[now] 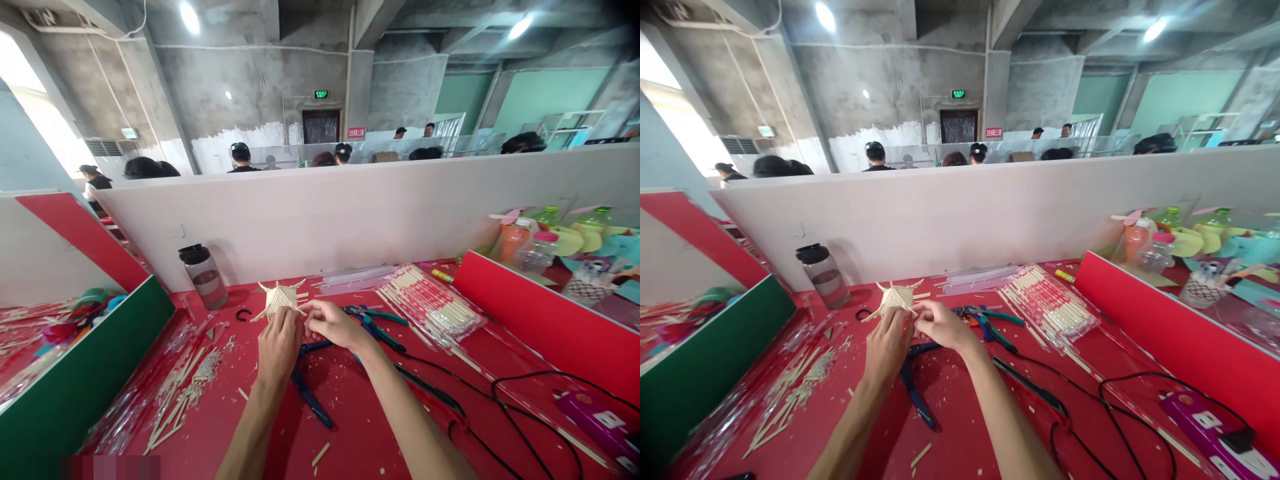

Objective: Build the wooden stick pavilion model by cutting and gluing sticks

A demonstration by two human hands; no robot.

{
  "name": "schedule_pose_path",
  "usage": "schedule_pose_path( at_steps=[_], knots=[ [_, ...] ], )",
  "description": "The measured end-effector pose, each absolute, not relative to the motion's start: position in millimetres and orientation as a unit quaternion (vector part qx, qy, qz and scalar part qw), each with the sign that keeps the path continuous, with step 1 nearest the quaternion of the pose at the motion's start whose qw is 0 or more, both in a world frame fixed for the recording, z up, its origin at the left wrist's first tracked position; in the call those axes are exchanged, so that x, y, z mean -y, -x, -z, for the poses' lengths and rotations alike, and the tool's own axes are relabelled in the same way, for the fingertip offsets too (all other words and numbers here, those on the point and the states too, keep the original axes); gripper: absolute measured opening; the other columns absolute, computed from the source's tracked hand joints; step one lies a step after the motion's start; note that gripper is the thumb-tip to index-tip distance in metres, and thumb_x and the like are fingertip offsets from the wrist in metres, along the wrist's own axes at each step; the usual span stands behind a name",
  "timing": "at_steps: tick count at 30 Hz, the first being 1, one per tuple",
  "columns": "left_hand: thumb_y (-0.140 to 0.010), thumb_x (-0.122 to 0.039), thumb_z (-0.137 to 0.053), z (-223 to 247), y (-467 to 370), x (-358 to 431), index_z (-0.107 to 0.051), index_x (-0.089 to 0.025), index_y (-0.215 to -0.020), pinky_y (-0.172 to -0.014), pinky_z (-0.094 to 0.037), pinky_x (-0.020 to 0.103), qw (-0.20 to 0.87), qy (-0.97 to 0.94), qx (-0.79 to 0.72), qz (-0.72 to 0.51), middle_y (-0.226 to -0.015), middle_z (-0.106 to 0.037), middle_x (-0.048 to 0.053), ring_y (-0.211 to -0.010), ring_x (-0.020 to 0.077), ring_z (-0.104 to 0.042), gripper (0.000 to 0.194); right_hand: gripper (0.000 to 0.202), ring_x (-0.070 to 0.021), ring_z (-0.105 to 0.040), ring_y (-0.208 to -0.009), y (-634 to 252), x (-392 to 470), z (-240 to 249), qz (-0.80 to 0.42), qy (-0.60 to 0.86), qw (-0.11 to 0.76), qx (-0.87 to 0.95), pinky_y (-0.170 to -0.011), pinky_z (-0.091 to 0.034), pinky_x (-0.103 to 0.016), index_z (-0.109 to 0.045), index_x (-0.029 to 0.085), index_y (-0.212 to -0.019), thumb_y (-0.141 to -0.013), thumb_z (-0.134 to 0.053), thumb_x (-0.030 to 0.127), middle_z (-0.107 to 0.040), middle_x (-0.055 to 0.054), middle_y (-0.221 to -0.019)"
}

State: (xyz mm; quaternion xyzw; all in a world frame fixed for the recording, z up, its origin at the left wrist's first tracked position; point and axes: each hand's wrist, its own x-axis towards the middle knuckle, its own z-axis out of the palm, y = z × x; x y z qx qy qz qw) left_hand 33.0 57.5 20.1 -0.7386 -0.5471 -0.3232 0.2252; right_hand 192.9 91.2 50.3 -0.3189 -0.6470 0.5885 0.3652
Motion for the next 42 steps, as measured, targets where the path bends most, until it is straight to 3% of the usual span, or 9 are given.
schedule_pose_path(
  at_steps=[8,19,28,36,42],
  knots=[
    [-0.098,-0.026,-0.050,-28,-38,-52,-0.063,-0.023,-0.093,-0.053,-0.036,0.025,0.189,0.709,0.613,0.293,-0.091,-0.066,0.002,-0.072,0.0152,-0.063,0.014,0.035,-0.0116,-0.056,-0.060,-193,-89,-55,-0.573,0.324,0.347,0.668,-0.059,-0.044,-0.023,-0.061,0.017,-0.114,-0.081,-0.054,0.006,-0.062,0.004,-0.066],
    [-0.099,-0.028,-0.049,-28,-40,-50,-0.060,-0.022,-0.097,-0.054,-0.041,0.023,0.159,0.703,0.633,0.283,-0.097,-0.065,0.003,-0.077,0.0160,-0.065,0.013,0.038,-0.0129,-0.058,-0.063,-196,-91,-51,-0.519,0.324,0.330,0.719,-0.060,-0.043,-0.024,-0.062,0.019,-0.118,-0.082,-0.056,0.009,-0.062,0.003,-0.069],
    [-0.098,-0.023,-0.049,-40,-39,-53,-0.057,-0.021,-0.095,-0.058,-0.046,0.025,0.132,0.718,0.619,0.290,-0.093,-0.062,0.005,-0.079,0.0181,-0.064,0.009,0.046,-0.0140,-0.058,-0.065,-198,-91,-50,-0.506,0.331,0.313,0.732,-0.060,-0.043,-0.025,-0.060,0.020,-0.126,-0.081,-0.057,0.010,-0.064,0.002,-0.071],
    [-0.098,-0.016,-0.045,-39,-33,-58,-0.051,-0.018,-0.094,-0.055,-0.042,0.026,0.179,0.751,0.590,0.236,-0.092,-0.056,0.006,-0.078,0.0197,-0.059,0.008,0.051,-0.0137,-0.058,-0.064,-202,-92,-52,-0.509,0.338,0.303,0.732,-0.061,-0.045,-0.026,-0.057,0.017,-0.132,-0.082,-0.054,0.010,-0.066,0.001,-0.072],
    [-0.100,-0.021,-0.041,-32,-19,-58,-0.049,-0.020,-0.093,-0.059,-0.044,0.026,0.144,0.733,0.588,0.311,-0.087,-0.055,0.004,-0.072,0.0175,-0.057,0.011,0.048,-0.0127,-0.058,-0.063,-205,-92,-54,-0.517,0.333,0.304,0.728,-0.061,-0.046,-0.025,-0.059,0.017,-0.130,-0.082,-0.054,0.010,-0.067,0.000,-0.072]
  ],
)
